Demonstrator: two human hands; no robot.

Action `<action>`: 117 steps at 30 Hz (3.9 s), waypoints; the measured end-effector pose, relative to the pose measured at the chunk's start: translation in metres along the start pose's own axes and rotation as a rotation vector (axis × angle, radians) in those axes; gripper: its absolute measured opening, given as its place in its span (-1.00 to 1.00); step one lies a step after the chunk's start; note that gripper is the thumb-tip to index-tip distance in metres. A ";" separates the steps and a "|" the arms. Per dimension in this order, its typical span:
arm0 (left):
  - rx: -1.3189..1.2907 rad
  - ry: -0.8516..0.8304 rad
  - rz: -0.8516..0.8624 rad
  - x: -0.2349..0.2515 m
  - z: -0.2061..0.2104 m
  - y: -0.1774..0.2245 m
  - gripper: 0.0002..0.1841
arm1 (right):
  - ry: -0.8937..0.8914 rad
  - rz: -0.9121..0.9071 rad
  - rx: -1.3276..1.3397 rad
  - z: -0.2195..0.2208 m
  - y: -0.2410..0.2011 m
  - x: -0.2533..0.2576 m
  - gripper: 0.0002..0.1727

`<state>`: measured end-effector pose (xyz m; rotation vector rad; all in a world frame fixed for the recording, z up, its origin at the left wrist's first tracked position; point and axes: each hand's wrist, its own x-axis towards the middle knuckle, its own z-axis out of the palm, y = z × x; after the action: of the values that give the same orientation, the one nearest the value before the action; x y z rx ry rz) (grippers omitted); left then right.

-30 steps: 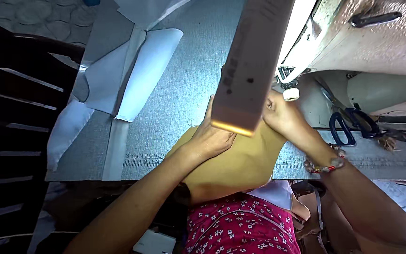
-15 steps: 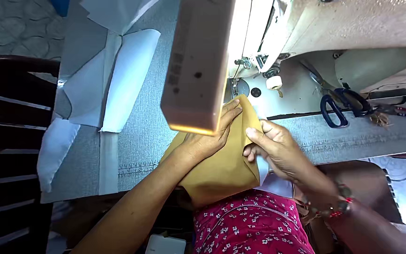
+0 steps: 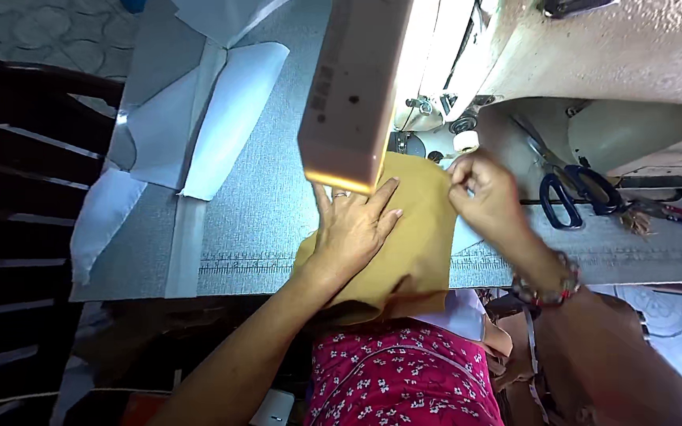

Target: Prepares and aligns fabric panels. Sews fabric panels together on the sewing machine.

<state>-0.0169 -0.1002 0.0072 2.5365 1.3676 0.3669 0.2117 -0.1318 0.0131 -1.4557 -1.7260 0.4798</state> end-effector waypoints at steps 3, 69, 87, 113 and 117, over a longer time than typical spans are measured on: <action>0.044 0.039 -0.107 -0.016 -0.009 -0.024 -0.42 | -0.003 -0.157 -0.177 0.021 -0.030 -0.042 -0.82; -0.087 0.148 0.043 0.017 0.004 0.006 -0.70 | -0.177 -0.123 -0.454 0.009 -0.028 0.008 -0.68; -0.041 0.211 0.190 0.059 0.025 -0.038 -0.62 | -0.127 -0.063 -0.417 0.039 -0.011 -0.006 -0.57; -0.097 0.277 0.130 0.062 0.032 -0.042 -0.70 | -0.167 0.059 -0.532 0.044 -0.018 0.010 -0.43; -0.153 0.288 0.116 0.064 0.034 -0.042 -0.74 | -0.149 0.058 -0.547 0.043 -0.019 0.009 -0.44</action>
<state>-0.0049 -0.0271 -0.0311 2.5137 1.2290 0.8533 0.1661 -0.1195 0.0038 -1.8914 -2.0396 0.1478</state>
